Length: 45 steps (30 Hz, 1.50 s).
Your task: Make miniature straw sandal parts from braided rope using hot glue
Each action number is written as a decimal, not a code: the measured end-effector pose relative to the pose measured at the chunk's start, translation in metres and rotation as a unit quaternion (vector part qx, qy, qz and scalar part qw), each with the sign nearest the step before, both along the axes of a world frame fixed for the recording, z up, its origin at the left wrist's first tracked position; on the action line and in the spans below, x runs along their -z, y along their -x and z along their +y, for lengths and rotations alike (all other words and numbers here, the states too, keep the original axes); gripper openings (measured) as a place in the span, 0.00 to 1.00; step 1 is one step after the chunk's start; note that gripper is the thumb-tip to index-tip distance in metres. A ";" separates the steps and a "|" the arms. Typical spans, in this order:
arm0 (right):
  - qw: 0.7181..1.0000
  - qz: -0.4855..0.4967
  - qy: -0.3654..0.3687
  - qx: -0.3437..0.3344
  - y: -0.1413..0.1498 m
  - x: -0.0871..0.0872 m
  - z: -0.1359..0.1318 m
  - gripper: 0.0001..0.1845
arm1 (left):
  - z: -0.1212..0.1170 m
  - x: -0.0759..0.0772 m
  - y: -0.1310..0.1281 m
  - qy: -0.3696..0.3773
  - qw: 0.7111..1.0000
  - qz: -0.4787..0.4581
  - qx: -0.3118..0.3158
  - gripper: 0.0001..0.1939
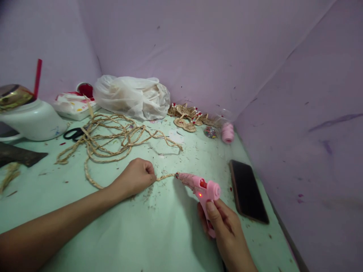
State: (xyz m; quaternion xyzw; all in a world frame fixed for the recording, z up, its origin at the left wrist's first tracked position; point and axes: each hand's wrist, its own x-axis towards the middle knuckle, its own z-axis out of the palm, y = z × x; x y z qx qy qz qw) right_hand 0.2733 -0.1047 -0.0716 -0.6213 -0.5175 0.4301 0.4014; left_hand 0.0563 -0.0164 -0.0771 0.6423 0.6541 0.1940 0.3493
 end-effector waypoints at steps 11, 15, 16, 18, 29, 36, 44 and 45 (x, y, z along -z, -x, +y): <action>0.999 0.005 0.029 0.028 0.003 -0.004 0.000 0.17 | 0.000 0.001 0.000 -0.004 1.000 -0.002 0.003 0.05; 1.000 -0.005 0.022 0.021 0.003 -0.004 0.000 0.18 | 0.001 0.003 0.000 -0.006 1.000 -0.002 0.005 0.05; 1.000 -0.002 0.021 0.021 0.003 -0.003 0.000 0.18 | 0.001 0.004 0.000 -0.007 1.000 -0.003 0.005 0.05; 1.000 0.006 0.017 0.022 0.004 -0.002 -0.001 0.18 | 0.001 0.004 0.001 -0.007 1.000 -0.003 0.005 0.05; 1.000 -0.016 0.008 -0.009 0.001 0.004 0.000 0.22 | 0.000 0.005 0.001 -0.014 1.000 -0.001 0.006 0.05; 1.000 0.005 0.021 0.011 0.001 0.003 0.002 0.21 | -0.001 0.002 0.000 -0.018 1.000 0.006 0.006 0.05; 0.999 0.031 0.016 0.018 -0.006 0.010 0.003 0.22 | 0.002 0.003 0.000 -0.022 1.000 0.007 0.008 0.05; 1.000 0.025 0.009 0.014 -0.007 0.011 0.003 0.22 | 0.002 0.004 0.000 -0.022 1.000 0.007 0.009 0.05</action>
